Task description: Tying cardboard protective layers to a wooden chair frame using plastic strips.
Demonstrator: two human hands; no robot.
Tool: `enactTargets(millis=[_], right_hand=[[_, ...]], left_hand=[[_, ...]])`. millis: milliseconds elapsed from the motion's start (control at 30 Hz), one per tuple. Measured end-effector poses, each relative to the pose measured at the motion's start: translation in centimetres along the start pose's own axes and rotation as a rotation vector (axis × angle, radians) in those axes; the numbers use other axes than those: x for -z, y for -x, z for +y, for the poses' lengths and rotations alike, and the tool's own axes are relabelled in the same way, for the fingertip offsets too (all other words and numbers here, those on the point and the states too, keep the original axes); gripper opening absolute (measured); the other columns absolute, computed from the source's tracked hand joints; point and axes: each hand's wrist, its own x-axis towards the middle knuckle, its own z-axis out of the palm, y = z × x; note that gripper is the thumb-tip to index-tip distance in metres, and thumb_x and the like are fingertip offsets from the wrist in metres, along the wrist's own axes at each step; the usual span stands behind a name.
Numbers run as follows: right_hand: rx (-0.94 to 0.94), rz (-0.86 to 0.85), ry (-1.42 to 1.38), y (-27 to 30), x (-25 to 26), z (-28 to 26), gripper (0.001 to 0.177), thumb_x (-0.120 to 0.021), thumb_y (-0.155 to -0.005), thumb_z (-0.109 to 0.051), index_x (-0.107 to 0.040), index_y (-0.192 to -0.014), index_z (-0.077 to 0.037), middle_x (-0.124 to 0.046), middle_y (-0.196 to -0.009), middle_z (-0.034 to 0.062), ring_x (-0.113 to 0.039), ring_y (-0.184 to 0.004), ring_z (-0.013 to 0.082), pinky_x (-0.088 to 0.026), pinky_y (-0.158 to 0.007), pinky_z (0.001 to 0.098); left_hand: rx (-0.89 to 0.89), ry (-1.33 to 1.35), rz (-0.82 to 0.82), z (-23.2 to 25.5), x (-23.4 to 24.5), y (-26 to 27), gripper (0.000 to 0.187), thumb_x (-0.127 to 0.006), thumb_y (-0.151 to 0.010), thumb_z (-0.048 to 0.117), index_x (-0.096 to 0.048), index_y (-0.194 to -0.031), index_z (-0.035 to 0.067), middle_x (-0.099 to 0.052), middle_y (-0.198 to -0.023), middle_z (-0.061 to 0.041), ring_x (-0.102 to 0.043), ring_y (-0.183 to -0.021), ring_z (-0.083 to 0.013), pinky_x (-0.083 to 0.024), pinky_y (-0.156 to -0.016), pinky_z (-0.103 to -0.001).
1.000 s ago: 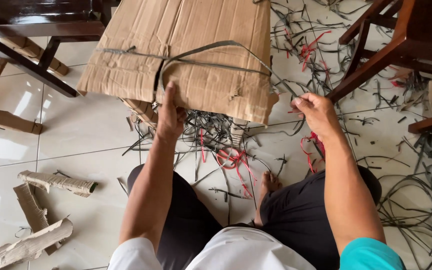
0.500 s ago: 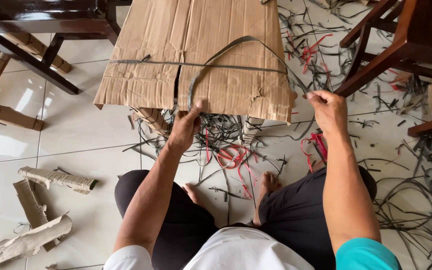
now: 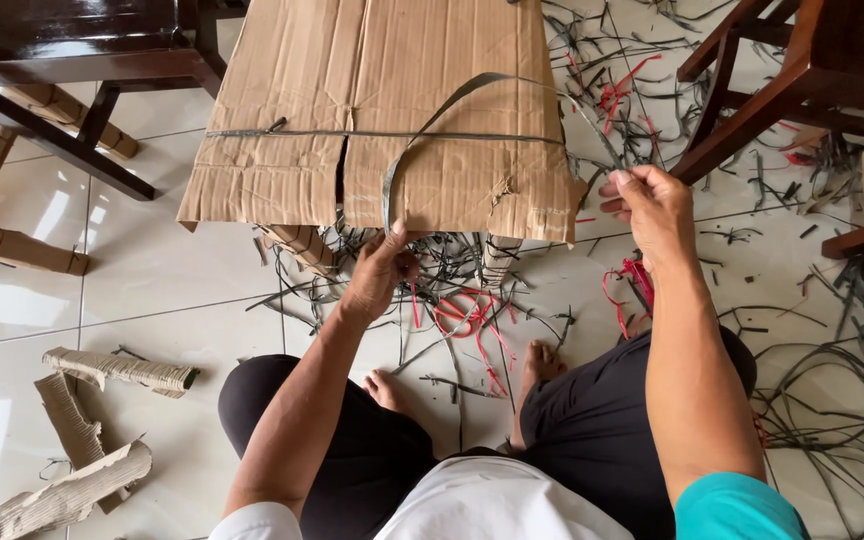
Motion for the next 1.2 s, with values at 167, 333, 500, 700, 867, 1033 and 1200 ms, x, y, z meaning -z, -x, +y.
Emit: enactTargets(millis=[167,333,500,700,867,1033,1200], right_hand=[[0.005,0.014,-0.083,-0.5,0.3,0.4,0.03,-0.054,-0.111,-0.038,-0.069,-0.116,-0.012,-0.074,-0.109,0.015,-0.076,-0.087,0.02,-0.06,-0.073,0.0277],[-0.007,0.015,-0.09,-0.6,0.4,0.7,0.029,-0.047,-0.113,-0.031,-0.066,-0.118,-0.011,-0.074,-0.113,0.0162,-0.076,-0.088,0.021,-0.06,-0.075,0.0283],[-0.005,-0.052,-0.104,-0.4,0.1,0.4,0.024,-0.048,-0.109,-0.019,-0.068,-0.121,-0.011,-0.074,-0.11,0.0117,-0.075,-0.083,0.0143,-0.06,-0.07,0.022],[0.045,-0.107,-0.02,-0.2,0.9,1.9,0.021,-0.056,-0.108,-0.014,-0.071,-0.122,-0.008,-0.072,-0.106,0.0107,-0.07,-0.082,0.0133,-0.06,-0.07,0.0237],[0.067,-0.153,0.022,0.6,0.6,-0.2,0.024,-0.055,-0.107,-0.005,-0.068,-0.127,-0.003,-0.071,-0.107,0.0151,-0.07,-0.086,0.0179,-0.059,-0.074,0.0242],[0.094,-0.155,0.038,-0.9,0.7,2.4,0.022,-0.064,-0.105,-0.01,-0.069,-0.126,-0.003,-0.072,-0.106,0.0126,-0.069,-0.085,0.0124,-0.059,-0.074,0.0214],[0.172,-0.12,0.019,-0.5,1.2,1.1,0.02,-0.06,-0.11,-0.011,-0.066,-0.127,-0.004,-0.072,-0.11,0.0163,-0.072,-0.09,0.0189,-0.059,-0.076,0.0267]], left_hand=[[0.024,0.009,-0.028,0.7,-2.3,1.3,0.055,-0.066,-0.098,0.051,-0.064,-0.12,0.001,-0.075,-0.117,-0.015,-0.064,-0.059,-0.0144,-0.047,-0.057,-0.027],[0.013,0.025,0.029,0.6,-2.1,1.2,0.052,-0.069,-0.097,0.048,-0.062,-0.116,0.0,-0.077,-0.112,-0.015,-0.065,-0.057,-0.0148,-0.047,-0.053,-0.025],[-0.096,-0.005,0.048,0.0,-0.9,0.6,0.038,-0.07,-0.099,0.04,-0.066,-0.097,0.003,-0.078,-0.096,-0.017,-0.062,-0.052,-0.0166,-0.044,-0.048,-0.025],[-0.133,-0.008,0.061,0.6,-0.9,0.9,0.033,-0.071,-0.099,0.035,-0.072,-0.095,0.002,-0.075,-0.084,-0.015,-0.052,-0.045,-0.0126,-0.037,-0.044,-0.024],[-0.15,0.029,0.058,0.6,0.1,0.6,0.03,-0.071,-0.099,0.03,-0.071,-0.094,0.0,-0.073,-0.079,-0.018,-0.05,-0.045,-0.0128,-0.036,-0.044,-0.023],[-0.154,0.026,0.077,1.0,0.7,0.5,0.032,-0.069,-0.101,0.03,-0.071,-0.092,-0.001,-0.072,-0.076,-0.018,-0.051,-0.045,-0.0121,-0.036,-0.044,-0.022],[-0.177,-0.105,0.117,2.9,1.1,1.2,0.035,-0.069,-0.101,0.03,-0.071,-0.087,-0.001,-0.07,-0.071,-0.016,-0.048,-0.044,-0.0096,-0.034,-0.044,-0.021]])
